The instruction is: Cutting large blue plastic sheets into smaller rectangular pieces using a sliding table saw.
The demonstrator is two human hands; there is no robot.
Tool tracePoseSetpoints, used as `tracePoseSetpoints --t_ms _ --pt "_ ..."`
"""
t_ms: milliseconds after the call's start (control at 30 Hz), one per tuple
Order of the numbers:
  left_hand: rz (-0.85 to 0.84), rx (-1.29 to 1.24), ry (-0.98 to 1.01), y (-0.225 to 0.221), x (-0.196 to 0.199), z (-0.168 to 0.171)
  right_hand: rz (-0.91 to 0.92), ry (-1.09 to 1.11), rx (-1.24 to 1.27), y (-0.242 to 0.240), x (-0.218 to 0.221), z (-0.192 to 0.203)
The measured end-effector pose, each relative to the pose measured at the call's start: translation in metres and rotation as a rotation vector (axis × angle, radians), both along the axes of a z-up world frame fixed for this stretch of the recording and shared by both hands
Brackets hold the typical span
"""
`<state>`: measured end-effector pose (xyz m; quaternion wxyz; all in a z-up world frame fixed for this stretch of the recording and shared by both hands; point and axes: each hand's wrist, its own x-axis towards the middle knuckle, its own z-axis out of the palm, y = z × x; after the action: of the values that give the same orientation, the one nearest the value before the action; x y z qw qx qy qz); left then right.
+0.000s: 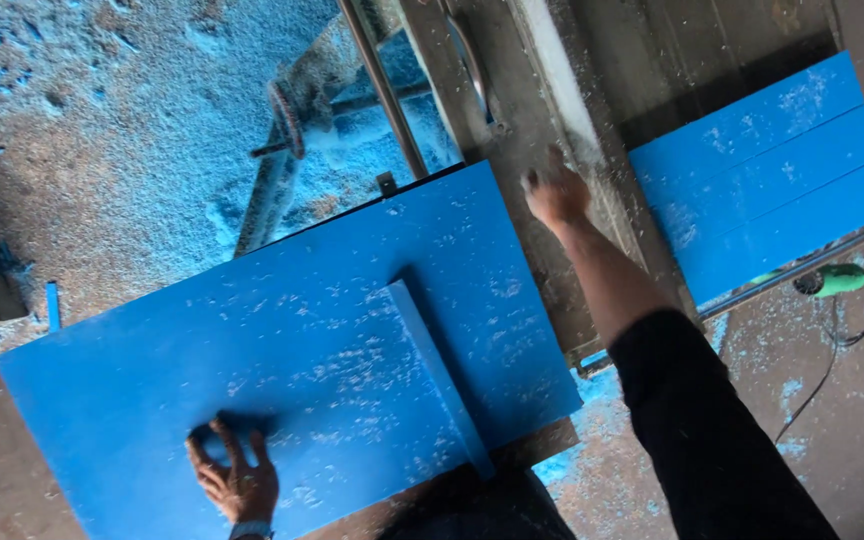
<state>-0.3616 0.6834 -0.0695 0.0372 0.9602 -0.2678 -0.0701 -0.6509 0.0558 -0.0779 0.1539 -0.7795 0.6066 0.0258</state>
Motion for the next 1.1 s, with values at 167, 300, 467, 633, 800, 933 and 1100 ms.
tracePoseSetpoints --t_ms 167,300,467,633,800,933,1100 --pt "0.121 0.089 0.081 -0.017 -0.008 0.009 -0.284 0.076 0.221 -0.066 0.020 -0.051" --pt "0.109 0.149 0.096 -0.026 -0.006 0.012 -0.066 0.031 -0.022 0.031 -0.036 -0.015" --pt "0.107 0.082 0.019 -0.034 -0.016 0.022 -0.506 0.013 0.270 0.192 -0.155 0.032" --pt "0.063 0.032 -0.085 -0.032 -0.018 0.013 -0.847 -0.009 0.366 0.315 -0.261 0.021" --pt "0.094 -0.060 -0.138 -0.003 -0.009 -0.018 -0.382 0.137 0.484 0.353 -0.256 0.011" --pt "0.008 -0.232 -0.107 -0.006 0.014 0.024 -0.656 -0.617 1.010 0.365 -0.278 -0.053" --pt "0.186 -0.086 0.027 0.047 0.090 0.003 -0.994 -0.506 0.901 0.361 -0.269 -0.128"
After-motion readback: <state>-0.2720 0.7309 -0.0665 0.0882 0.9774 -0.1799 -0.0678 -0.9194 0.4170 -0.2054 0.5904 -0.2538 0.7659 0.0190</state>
